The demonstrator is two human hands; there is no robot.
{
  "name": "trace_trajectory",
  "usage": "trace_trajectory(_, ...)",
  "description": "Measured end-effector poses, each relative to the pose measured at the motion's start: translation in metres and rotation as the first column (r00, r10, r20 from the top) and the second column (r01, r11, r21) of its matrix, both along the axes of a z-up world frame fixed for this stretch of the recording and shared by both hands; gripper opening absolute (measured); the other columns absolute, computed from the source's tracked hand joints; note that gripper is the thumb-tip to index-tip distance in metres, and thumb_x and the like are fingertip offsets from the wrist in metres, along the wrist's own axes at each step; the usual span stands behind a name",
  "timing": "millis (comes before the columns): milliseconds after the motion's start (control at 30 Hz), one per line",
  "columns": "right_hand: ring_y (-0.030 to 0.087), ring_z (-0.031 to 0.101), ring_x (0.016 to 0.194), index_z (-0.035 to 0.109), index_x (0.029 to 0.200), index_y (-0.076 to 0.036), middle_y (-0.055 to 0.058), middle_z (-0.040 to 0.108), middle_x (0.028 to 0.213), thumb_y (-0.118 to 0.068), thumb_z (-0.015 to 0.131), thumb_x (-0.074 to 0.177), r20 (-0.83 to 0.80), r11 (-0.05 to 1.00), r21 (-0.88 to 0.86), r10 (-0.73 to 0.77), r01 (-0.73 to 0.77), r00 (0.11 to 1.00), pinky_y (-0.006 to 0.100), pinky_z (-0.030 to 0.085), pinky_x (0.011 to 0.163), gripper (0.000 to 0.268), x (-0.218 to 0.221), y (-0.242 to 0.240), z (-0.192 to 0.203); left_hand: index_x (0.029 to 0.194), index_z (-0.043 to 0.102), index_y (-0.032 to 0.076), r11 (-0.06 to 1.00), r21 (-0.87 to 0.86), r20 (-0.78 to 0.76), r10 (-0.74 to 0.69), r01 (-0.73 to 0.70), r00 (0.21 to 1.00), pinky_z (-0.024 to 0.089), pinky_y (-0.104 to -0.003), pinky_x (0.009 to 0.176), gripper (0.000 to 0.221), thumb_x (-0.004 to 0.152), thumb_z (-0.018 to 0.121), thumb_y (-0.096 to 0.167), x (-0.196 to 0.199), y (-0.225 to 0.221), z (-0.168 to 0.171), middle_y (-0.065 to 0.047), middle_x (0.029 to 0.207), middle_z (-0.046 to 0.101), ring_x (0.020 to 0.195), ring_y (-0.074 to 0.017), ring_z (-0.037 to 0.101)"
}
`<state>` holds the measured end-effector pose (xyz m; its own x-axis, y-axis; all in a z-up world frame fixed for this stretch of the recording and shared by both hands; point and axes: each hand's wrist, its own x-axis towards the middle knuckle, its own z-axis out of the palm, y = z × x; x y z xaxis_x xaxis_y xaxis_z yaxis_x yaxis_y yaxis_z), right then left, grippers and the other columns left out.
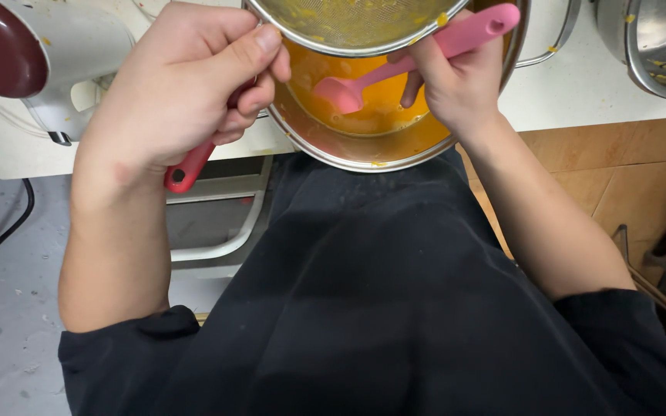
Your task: Using a spatula to strain passion fruit seeds and pulp through a sieve into a pot of liquid.
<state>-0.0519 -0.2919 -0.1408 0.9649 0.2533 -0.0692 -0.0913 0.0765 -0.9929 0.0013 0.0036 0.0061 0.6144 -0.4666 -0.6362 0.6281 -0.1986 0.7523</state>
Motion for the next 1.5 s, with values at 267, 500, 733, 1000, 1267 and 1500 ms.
trace_trajectory(267,0.022,0.073,0.072,0.058,0.125,0.007,0.020,0.072,0.099,-0.010,0.053,0.125,-0.017,0.997,0.017,0.073,-0.073,0.997,0.027,0.057,0.052,0.017,-0.002,0.003,0.012,0.095,0.060,0.004,1.000,-0.011,0.011,0.022,-0.022,1.000,0.032,-0.021,0.042,0.030,0.113,0.048,0.024,-0.005,0.006,-0.002,0.001,0.065,0.050,0.048,-0.0048,0.039)
trace_trajectory(500,0.024,0.069,0.064,0.050,0.124,0.004,0.023,0.071,0.104,-0.015,0.054,0.120,-0.009,0.999,0.045,0.002,-0.002,1.000,0.026,0.055,0.049,0.019,-0.001,0.006,0.037,0.094,0.060,0.004,1.000,0.015,0.012,0.019,-0.019,1.000,0.032,-0.021,0.042,0.030,0.113,0.049,0.024,-0.005,0.005,-0.002,0.001,0.065,0.050,0.048,-0.0048,0.039)
trace_trajectory(733,0.022,0.066,0.056,0.052,0.110,0.003,0.023,0.071,0.095,-0.018,0.056,0.122,-0.007,0.997,0.069,0.023,-0.023,1.000,0.026,0.051,0.047,0.025,-0.004,0.002,0.051,0.094,0.060,0.005,1.000,0.013,-0.009,0.024,-0.024,1.000,0.032,-0.021,0.041,0.029,0.112,0.050,0.025,-0.005,0.004,-0.002,0.002,0.065,0.050,0.048,-0.0042,0.039)
trace_trajectory(1000,0.022,0.065,0.054,0.055,0.112,0.004,0.022,0.069,0.092,-0.018,0.057,0.121,-0.040,0.997,0.068,-0.022,0.024,0.999,0.027,0.050,0.046,0.024,-0.006,-0.003,0.066,0.092,0.060,0.007,0.998,0.051,-0.029,0.039,-0.038,0.999,0.031,-0.020,0.040,0.029,0.111,0.050,0.026,-0.005,0.003,0.000,0.004,0.064,0.050,0.047,-0.0033,0.038)
trace_trajectory(1267,0.022,0.062,0.050,0.051,0.102,0.004,0.023,0.067,0.090,-0.022,0.056,0.121,0.011,0.994,0.106,-0.006,0.005,1.000,0.027,0.048,0.042,0.033,-0.004,-0.010,0.080,0.092,0.060,0.008,0.999,0.022,0.007,0.027,-0.027,1.000,0.030,-0.020,0.039,0.029,0.112,0.048,0.025,-0.004,0.004,-0.004,0.004,0.064,0.050,0.045,-0.0031,0.037)
trace_trajectory(1500,0.022,0.061,0.049,0.048,0.100,0.004,0.024,0.066,0.088,-0.021,0.055,0.119,0.012,0.996,0.091,-0.018,0.017,1.000,0.027,0.048,0.039,0.032,-0.006,-0.011,0.088,0.093,0.060,0.007,0.999,-0.028,-0.015,0.036,-0.037,0.999,0.028,-0.020,0.039,0.027,0.112,0.049,0.024,-0.004,0.006,-0.006,0.003,0.064,0.050,0.045,-0.0031,0.037)
